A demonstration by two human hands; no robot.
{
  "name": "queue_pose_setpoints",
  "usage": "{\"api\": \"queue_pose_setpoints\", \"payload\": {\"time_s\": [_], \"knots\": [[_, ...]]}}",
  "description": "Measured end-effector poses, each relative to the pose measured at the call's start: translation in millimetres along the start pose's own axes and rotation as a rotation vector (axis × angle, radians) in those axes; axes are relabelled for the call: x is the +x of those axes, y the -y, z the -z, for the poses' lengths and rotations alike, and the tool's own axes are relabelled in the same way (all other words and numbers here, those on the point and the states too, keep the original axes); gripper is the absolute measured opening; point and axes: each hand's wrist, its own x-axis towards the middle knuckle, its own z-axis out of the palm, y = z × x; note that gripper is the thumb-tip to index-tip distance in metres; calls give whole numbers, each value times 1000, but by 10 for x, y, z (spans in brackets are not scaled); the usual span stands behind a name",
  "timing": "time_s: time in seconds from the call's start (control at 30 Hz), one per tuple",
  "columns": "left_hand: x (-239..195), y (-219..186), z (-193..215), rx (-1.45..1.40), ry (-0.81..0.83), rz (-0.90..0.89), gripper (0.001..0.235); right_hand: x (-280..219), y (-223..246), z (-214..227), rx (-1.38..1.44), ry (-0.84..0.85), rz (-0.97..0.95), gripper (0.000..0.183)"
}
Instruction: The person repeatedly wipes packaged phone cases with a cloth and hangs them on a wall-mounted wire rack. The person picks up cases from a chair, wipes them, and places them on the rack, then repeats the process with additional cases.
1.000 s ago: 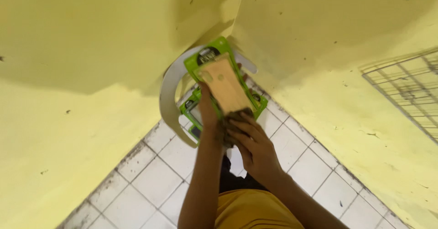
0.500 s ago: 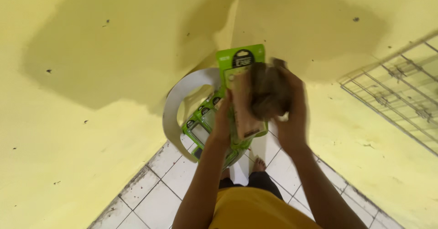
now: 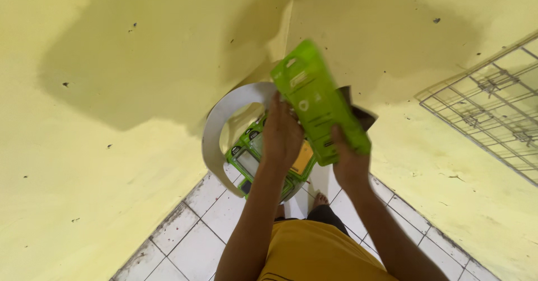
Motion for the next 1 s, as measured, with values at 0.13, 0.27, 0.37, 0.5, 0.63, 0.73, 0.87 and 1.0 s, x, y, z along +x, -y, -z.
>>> {"api": "queue_pose_setpoints", "payload": {"time_s": [0.13,0.27,0.37,0.5,0.63,0.73,0.87,1.0], "knots": [[27,87,31,212,-47,-46,48,179,-120,186,262,33,-202,40],[28,-88,82,149,-90,-30,43,176,-150,259,408,39,-370,40],[40,-327,135,216,-207,29,44,243,214,387,424,-86,-265,46],[14,-332,130,259,-173,134,53,352,574,76,-522,-128,352,35],[36,-42,119,237,-102,151,56,564,383,-651,-1207,316,936,55],[130,-91,311,169,-119,95,57,500,202,-892,-1157,447,775,61],[290,-447,730,116,-148,-36,52,204,-23,-917,-1171,593,682,60],[179,-630,1070,121,-207,-7,55,-124,-252,-766,-1156,689,622,59]]}}
